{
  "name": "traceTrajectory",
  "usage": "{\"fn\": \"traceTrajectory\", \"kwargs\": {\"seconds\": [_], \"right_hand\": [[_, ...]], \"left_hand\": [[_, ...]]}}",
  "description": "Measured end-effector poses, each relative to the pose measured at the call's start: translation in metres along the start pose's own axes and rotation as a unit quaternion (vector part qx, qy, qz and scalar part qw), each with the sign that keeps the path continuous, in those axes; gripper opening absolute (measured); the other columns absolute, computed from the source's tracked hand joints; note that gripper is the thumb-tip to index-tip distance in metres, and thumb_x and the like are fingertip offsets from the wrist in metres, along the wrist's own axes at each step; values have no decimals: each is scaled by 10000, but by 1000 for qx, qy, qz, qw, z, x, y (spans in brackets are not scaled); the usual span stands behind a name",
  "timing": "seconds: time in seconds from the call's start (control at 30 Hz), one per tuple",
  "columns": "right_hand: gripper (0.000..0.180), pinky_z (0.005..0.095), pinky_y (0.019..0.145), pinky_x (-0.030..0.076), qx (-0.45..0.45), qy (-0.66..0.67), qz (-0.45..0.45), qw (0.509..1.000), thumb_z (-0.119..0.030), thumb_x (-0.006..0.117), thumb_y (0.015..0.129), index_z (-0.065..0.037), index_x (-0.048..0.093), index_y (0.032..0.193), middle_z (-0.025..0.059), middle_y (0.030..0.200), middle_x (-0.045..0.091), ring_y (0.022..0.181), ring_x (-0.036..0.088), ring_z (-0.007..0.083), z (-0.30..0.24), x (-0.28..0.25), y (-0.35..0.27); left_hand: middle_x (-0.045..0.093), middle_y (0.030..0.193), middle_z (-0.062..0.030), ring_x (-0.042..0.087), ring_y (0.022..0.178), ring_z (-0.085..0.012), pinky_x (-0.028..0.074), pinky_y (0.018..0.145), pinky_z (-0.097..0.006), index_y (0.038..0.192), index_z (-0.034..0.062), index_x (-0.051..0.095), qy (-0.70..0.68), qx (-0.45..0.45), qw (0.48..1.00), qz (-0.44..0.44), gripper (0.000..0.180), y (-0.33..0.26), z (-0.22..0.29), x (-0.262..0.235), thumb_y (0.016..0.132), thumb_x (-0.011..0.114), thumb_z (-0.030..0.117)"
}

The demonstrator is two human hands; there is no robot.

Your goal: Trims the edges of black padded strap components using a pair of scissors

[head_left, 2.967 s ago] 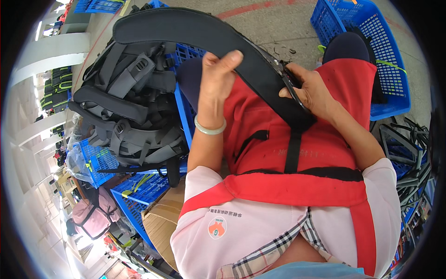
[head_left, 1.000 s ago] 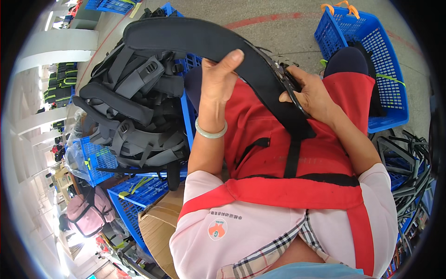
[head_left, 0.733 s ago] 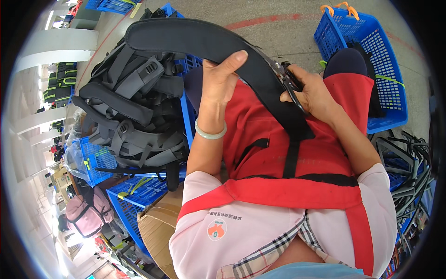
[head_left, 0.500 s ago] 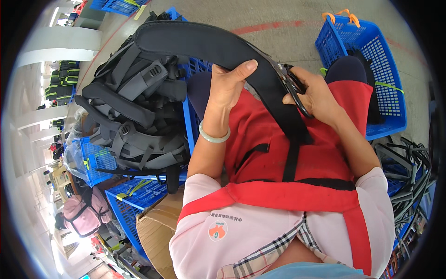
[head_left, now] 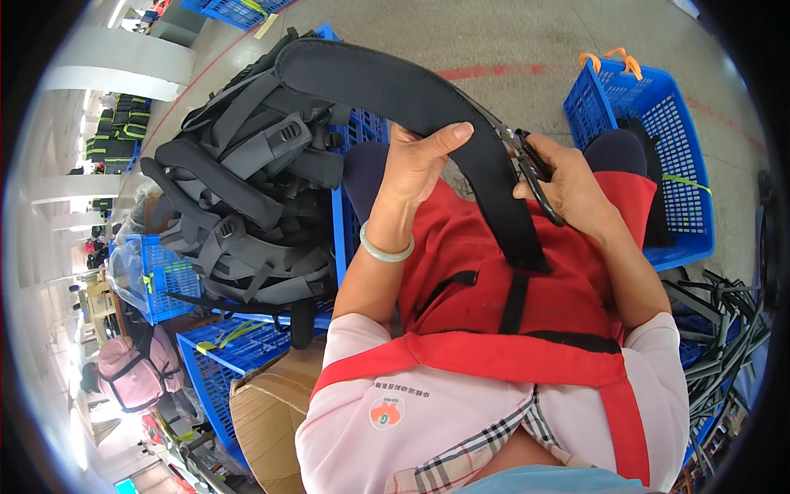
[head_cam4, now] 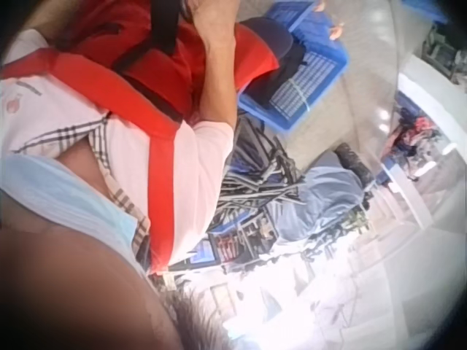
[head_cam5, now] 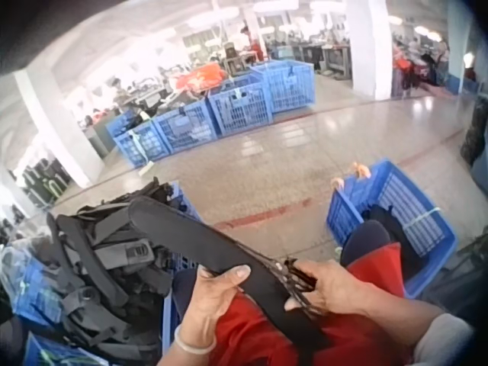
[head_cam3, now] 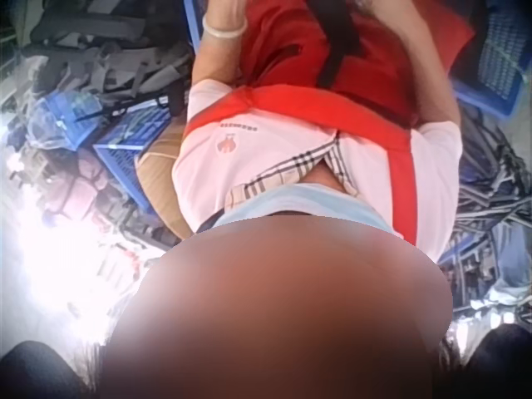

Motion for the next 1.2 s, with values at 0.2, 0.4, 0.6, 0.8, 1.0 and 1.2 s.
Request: {"fn": "traceTrajectory", "kwargs": {"seconds": [0.2, 0.4, 0.6, 0.8, 1.0, 1.2], "right_hand": [[416, 277, 539, 331, 1, -19, -8, 1000, -267, 811, 739, -7, 536, 913, 4, 662, 404, 626, 364, 101, -17, -6, 1], [544, 252, 589, 322, 33, 21, -8, 999, -359, 846, 673, -3, 552, 961, -35, 726, 387, 695, 341, 80, -1, -10, 4], [483, 270, 547, 325, -18, -37, 6, 999, -289, 822, 726, -11, 548, 1010, 6, 663, 402, 627, 365, 99, -25, -12, 7], [502, 289, 501, 323, -25, -63, 6, 998, -295, 817, 731, -13, 546, 1047, 10, 630, 413, 571, 373, 101, -34, -16, 8], [547, 309, 524, 353, 17, -90, -19, 996, -318, 819, 711, -17, 528, 1062, 34, 633, 433, 585, 409, 128, -37, -24, 9], [612, 330, 565, 367, -75, -113, -7, 991, -339, 832, 671, -8, 532, 1089, 52, 639, 422, 614, 421, 152, -61, -24, 8]], "left_hand": [[666, 1014, -43, 640, 940, -175, 517, 854, -352, 1077, 76, 630, 36, 12, 999, -9, 327, -3, 0, 4, 787, 693, -61], [675, 965, -44, 654, 866, -160, 531, 798, -318, 996, 56, 663, 11, 27, 1000, -9, 249, 1, 13, 10, 781, 710, -60], [670, 994, -110, 661, 943, -254, 539, 856, -412, 1055, 14, 625, -1, 55, 998, 21, 230, 11, 36, -3, 831, 676, 16], [676, 988, -84, 661, 914, -218, 540, 844, -386, 1020, 45, 645, 7, 61, 998, -2, 210, 8, 33, 10, 826, 667, -33], [680, 920, -48, 655, 851, -157, 534, 781, -307, 970, 44, 654, -19, 40, 999, 23, 216, 8, 32, 14, 787, 709, -58], [676, 996, -74, 657, 920, -193, 538, 832, -354, 1035, 46, 643, -22, 34, 999, -27, 240, 8, 27, 21, 818, 673, -51]]}}
Point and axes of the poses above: each hand's wrist, its own y-axis towards the middle knuckle, its own x-axis out of the palm, z = x × y, the point moved 9 cm from there along y, towards the middle knuckle
